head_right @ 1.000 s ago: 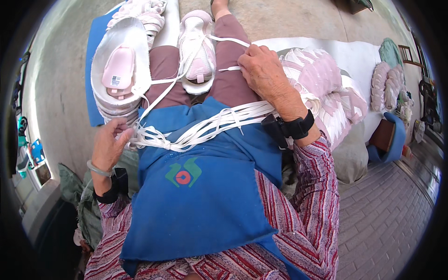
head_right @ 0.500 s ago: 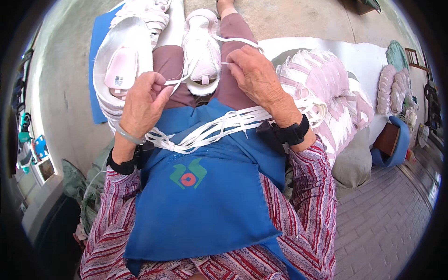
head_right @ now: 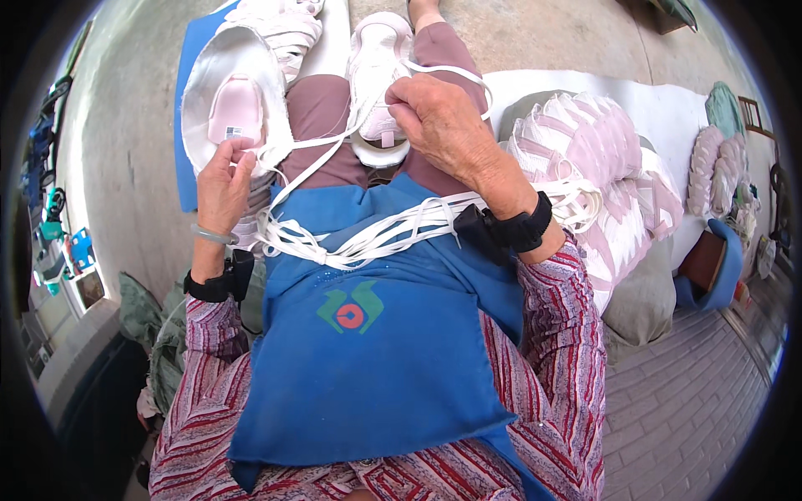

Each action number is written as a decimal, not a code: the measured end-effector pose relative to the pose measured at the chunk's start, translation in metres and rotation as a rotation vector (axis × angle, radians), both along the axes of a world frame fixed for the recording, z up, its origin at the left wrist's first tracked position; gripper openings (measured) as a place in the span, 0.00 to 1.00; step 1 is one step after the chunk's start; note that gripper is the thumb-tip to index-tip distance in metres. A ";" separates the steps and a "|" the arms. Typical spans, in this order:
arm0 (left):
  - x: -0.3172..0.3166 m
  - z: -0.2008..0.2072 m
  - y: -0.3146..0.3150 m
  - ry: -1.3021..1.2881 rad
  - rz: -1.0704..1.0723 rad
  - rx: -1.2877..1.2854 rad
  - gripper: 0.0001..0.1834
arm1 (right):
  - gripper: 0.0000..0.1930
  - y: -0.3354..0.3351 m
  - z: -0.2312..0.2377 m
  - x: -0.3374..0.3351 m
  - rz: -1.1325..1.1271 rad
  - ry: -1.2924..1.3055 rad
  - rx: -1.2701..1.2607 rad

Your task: Lacing white sneakers while sitting outside a shoe manufacturing area.

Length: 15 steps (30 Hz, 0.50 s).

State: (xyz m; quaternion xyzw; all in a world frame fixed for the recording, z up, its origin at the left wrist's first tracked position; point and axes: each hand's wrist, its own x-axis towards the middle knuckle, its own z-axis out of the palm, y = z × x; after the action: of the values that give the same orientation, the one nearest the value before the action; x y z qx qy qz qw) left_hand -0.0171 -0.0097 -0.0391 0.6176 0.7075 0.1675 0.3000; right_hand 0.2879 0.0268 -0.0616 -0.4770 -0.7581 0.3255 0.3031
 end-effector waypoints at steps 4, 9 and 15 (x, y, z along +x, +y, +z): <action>0.023 0.008 0.002 -0.011 -0.224 0.242 0.13 | 0.06 0.003 -0.005 0.004 -0.040 -0.020 -0.019; 0.060 0.002 0.013 0.071 -0.467 0.208 0.10 | 0.07 0.004 -0.005 0.013 -0.061 -0.029 -0.079; 0.081 -0.018 0.014 0.267 -0.554 0.228 0.09 | 0.07 0.003 -0.006 0.006 -0.050 -0.053 -0.101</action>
State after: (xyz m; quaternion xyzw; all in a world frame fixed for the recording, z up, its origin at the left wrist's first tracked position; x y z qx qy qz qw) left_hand 0.0644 0.0044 -0.0574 0.8326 0.5225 0.0752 0.1675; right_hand 0.2943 0.0301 -0.0672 -0.5190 -0.7362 0.3431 0.2663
